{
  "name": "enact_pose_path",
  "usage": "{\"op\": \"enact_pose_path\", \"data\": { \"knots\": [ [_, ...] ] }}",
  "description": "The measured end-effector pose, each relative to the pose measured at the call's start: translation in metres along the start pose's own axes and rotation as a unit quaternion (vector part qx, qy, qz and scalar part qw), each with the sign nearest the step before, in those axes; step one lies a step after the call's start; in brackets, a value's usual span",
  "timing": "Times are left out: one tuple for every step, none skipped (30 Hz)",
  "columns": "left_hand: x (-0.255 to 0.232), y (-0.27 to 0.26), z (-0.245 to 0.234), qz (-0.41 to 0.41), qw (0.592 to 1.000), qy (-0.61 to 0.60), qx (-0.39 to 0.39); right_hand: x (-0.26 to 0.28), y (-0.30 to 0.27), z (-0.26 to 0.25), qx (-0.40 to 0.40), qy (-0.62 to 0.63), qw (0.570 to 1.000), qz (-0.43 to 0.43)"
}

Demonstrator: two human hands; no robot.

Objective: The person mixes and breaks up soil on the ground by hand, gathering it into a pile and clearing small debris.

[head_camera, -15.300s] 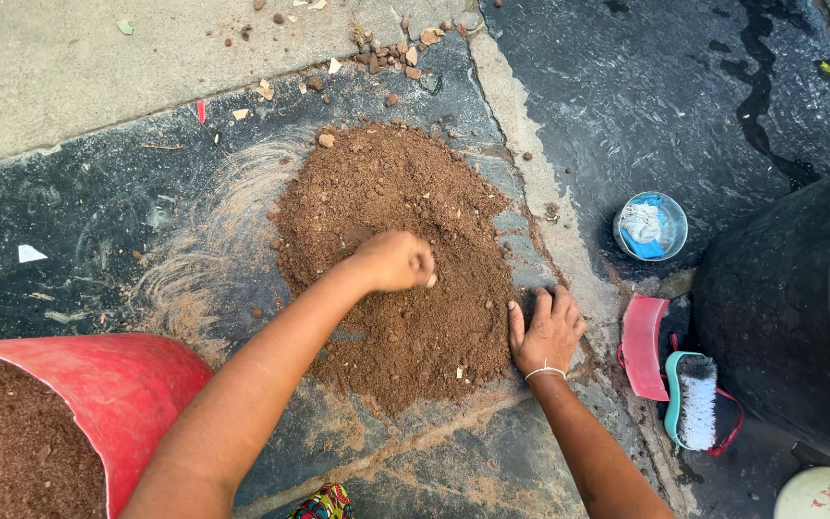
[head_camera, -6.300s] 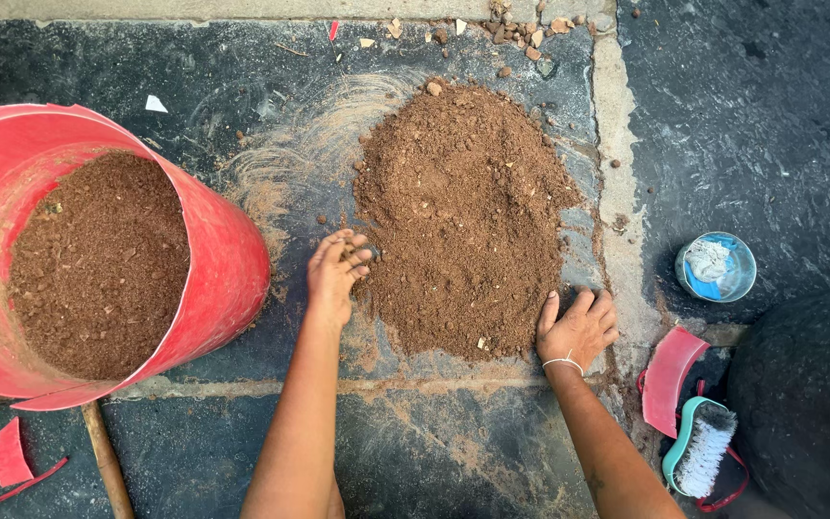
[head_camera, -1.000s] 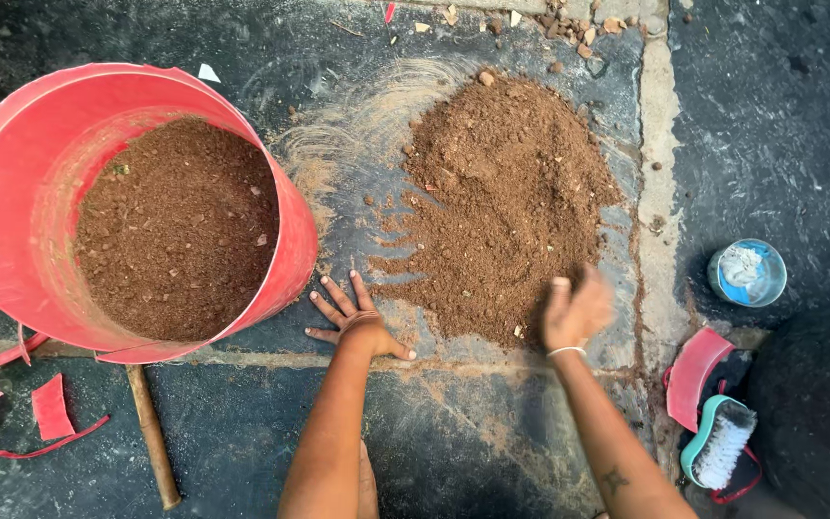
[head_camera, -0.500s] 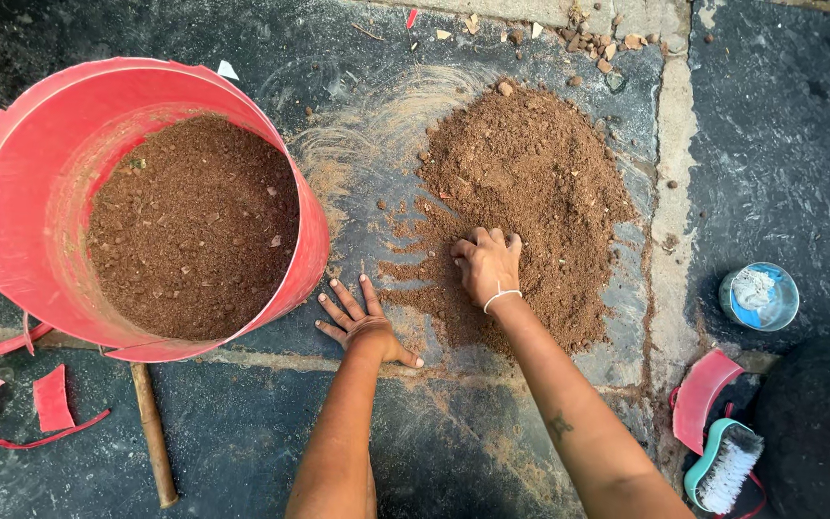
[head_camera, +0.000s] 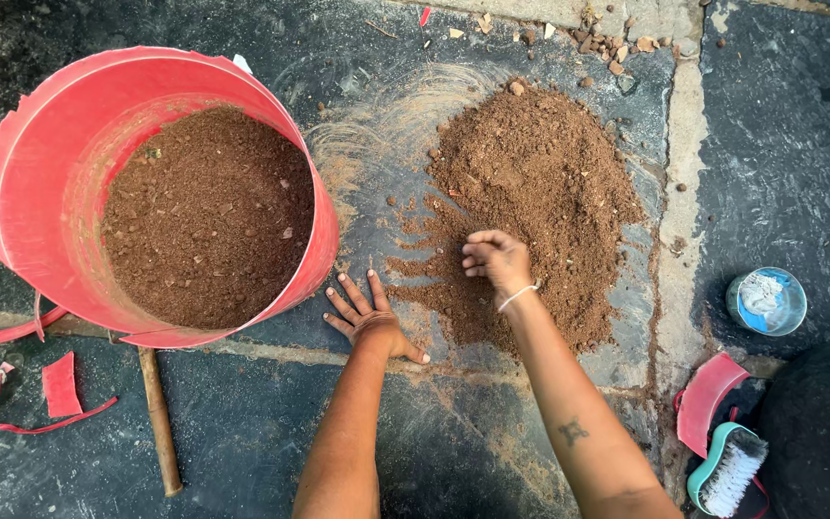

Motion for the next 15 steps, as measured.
{"op": "enact_pose_path", "data": {
  "knots": [
    [0.0,0.0,0.0,0.0,1.0,0.0,-0.001,-0.002,0.0,0.008,0.001,-0.001,1.0,0.0],
    [0.001,0.0,0.0,0.0,1.0,-0.001,-0.003,0.0,0.001,0.018,0.011,-0.127,0.991,-0.051],
    [0.001,-0.001,0.0,0.0,1.0,-0.002,-0.002,0.002,0.001,0.028,0.02,-0.251,0.963,-0.102],
    [0.001,-0.002,-0.001,-0.002,1.0,-0.001,-0.003,-0.001,0.003,0.035,0.021,-0.251,0.962,-0.102],
    [0.0,-0.002,-0.001,-0.004,1.0,-0.001,-0.003,0.002,0.003,0.042,0.003,-0.344,0.927,-0.15],
    [0.0,-0.003,-0.002,-0.004,1.0,-0.002,-0.003,0.006,0.002,0.048,-0.016,-0.432,0.88,-0.195],
    [0.001,-0.004,-0.003,-0.007,1.0,-0.004,-0.004,0.005,0.002,0.05,-0.015,-0.433,0.88,-0.196],
    [0.001,-0.005,-0.003,-0.01,1.0,-0.007,-0.005,0.01,-0.004,0.055,-0.022,-0.474,0.84,-0.262],
    [0.001,-0.006,-0.002,-0.011,1.0,-0.009,-0.005,0.015,-0.01,0.06,-0.029,-0.511,0.795,-0.326],
    [0.001,-0.007,-0.002,-0.01,1.0,-0.006,-0.008,0.016,-0.01,0.063,-0.027,-0.511,0.795,-0.326],
    [0.001,-0.008,-0.003,-0.009,1.0,-0.003,-0.011,0.014,-0.006,0.064,-0.016,-0.526,0.801,-0.285],
    [0.001,-0.008,-0.003,-0.01,1.0,-0.003,-0.01,0.012,-0.001,0.064,-0.005,-0.539,0.806,-0.243],
    [0.001,-0.007,-0.003,-0.01,1.0,0.002,-0.005,0.014,0.003,0.065,-0.004,-0.54,0.806,-0.243],
    [0.001,-0.007,-0.003,-0.01,1.0,0.008,0.0,0.011,0.012,0.06,0.004,-0.509,0.841,-0.182],
    [0.001,-0.006,-0.003,-0.01,1.0,0.008,0.0,0.005,0.02,0.054,0.013,-0.475,0.871,-0.12]
  ]
}}
Point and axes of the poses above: each hand's wrist, its own y-axis towards the middle knuckle, its own z-axis out of the palm, x = y × z, the point moved 6 cm from there along y, towards the middle knuckle, and after that the axes turned 3 degrees about y, right-handed, at the moved point
